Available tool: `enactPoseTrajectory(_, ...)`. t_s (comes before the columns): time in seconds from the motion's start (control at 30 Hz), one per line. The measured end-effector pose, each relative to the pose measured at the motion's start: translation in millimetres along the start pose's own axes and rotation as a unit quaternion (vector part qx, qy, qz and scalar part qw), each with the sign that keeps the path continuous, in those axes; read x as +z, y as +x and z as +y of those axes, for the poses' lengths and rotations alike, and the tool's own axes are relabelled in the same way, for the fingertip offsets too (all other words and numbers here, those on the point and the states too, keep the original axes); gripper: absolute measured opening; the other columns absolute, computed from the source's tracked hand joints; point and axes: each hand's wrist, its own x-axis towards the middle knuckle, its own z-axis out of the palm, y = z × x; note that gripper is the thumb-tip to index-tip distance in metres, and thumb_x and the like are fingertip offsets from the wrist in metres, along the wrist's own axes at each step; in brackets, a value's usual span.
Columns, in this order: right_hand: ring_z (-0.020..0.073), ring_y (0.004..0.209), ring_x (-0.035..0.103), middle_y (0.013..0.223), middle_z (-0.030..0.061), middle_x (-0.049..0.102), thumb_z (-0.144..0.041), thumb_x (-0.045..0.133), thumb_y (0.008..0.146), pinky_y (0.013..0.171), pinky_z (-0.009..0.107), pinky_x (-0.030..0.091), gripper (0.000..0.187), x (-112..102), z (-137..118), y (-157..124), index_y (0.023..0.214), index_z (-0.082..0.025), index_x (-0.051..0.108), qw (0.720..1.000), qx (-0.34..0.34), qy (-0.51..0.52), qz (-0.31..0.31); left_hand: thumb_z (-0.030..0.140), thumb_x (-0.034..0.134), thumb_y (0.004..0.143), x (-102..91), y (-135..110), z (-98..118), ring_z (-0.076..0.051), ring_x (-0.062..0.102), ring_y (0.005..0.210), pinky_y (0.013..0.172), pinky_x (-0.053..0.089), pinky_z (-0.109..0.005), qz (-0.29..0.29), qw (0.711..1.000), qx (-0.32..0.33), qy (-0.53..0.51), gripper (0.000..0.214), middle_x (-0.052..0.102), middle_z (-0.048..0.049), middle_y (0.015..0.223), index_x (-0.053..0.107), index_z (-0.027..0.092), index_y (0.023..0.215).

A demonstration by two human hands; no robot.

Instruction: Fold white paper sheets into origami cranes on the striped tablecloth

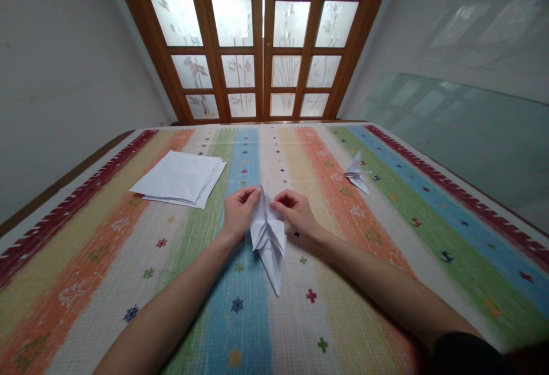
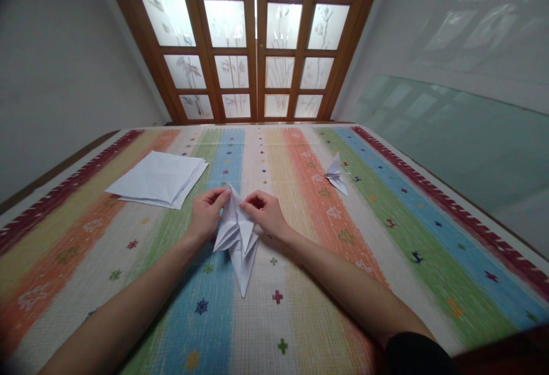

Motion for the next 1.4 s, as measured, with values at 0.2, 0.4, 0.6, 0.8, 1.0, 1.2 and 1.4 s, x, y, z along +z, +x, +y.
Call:
enactPoseTrajectory(0.2, 0.0111, 0.058, 0.052, 0.063, -0.0013, 0.059, -0.038, 0.068, 0.073, 0.056, 0.025, 0.043, 0.020, 2, -6, 8, 0.068, -0.019, 0.061, 0.999, -0.015, 0.044, 0.006, 0.035, 0.068, 0.071, 2.1, -6, 1, -0.014, 0.058, 0.062, 0.061, 0.045, -0.025, -0.033, 0.998, 0.027, 0.039, 0.021, 0.070, -0.0020, 0.068, 0.074, 0.016, 0.073)
enactPoseTrajectory(0.4, 0.0118, 0.060, 0.055, 0.066, -0.0003, 0.062, -0.036, 0.069, 0.073, 0.058, 0.025, 0.045, 0.019, 1, -15, 8, 0.072, -0.019, 0.063, 0.999, -0.023, 0.039, -0.008, 0.034, 0.065, 0.074, 2.9, -9, 3, -0.014, 0.057, 0.060, 0.059, 0.044, -0.024, -0.050, 0.996, 0.048, 0.052, 0.020, 0.069, -0.0017, 0.066, 0.073, 0.017, 0.070)
enactPoseTrajectory(0.6, 0.0116, 0.059, 0.054, 0.066, -0.0001, 0.061, -0.042, 0.069, 0.075, 0.056, 0.025, 0.045, 0.024, 3, -19, 3, 0.072, -0.019, 0.061, 0.999, -0.038, 0.002, 0.012, 0.033, 0.062, 0.077, 5.1, -11, 3, -0.013, 0.056, 0.059, 0.058, 0.042, -0.024, -0.046, 0.994, 0.075, 0.070, 0.021, 0.068, -0.0008, 0.064, 0.072, 0.017, 0.069)
enactPoseTrajectory(0.8, 0.0115, 0.057, 0.053, 0.064, -0.0007, 0.060, -0.045, 0.074, 0.070, 0.053, 0.025, 0.044, 0.029, 5, -21, 2, 0.070, -0.019, 0.060, 0.999, -0.034, 0.006, 0.021, 0.033, 0.060, 0.079, 6.2, -14, 3, -0.013, 0.055, 0.059, 0.059, 0.041, -0.023, -0.042, 0.992, 0.089, 0.076, 0.022, 0.066, -0.0001, 0.064, 0.071, 0.017, 0.069)
enactPoseTrajectory(1.0, 0.0112, 0.056, 0.051, 0.063, -0.0011, 0.059, -0.046, 0.075, 0.068, 0.053, 0.025, 0.043, 0.031, 5, -20, 4, 0.067, -0.019, 0.059, 0.999, -0.015, 0.032, 0.017, 0.036, 0.063, 0.079, 6.9, -15, 2, -0.014, 0.057, 0.060, 0.060, 0.044, -0.024, -0.054, 0.995, 0.068, 0.052, 0.022, 0.068, -0.0012, 0.066, 0.072, 0.017, 0.071)
enactPoseTrajectory(1.2, 0.0117, 0.058, 0.053, 0.064, -0.0006, 0.061, -0.043, 0.073, 0.071, 0.054, 0.025, 0.044, 0.027, 4, -19, 4, 0.069, -0.019, 0.062, 0.999, -0.012, 0.037, -0.012, 0.033, 0.069, 0.074, 7.2, -15, 6, -0.016, 0.063, 0.069, 0.068, 0.048, -0.027, -0.057, 0.995, 0.081, 0.021, 0.017, 0.072, -0.0045, 0.076, 0.073, 0.017, 0.080)
enactPoseTrajectory(1.4, 0.0115, 0.059, 0.054, 0.065, -0.0003, 0.062, -0.041, 0.074, 0.071, 0.055, 0.025, 0.044, 0.025, 6, -19, 0, 0.069, -0.019, 0.062, 0.999, -0.011, 0.028, -0.022, 0.028, 0.069, 0.073, 6.2, -16, 13, -0.014, 0.059, 0.066, 0.066, 0.046, -0.026, -0.035, 0.992, 0.113, 0.043, 0.012, 0.067, -0.0012, 0.068, 0.069, 0.018, 0.067)
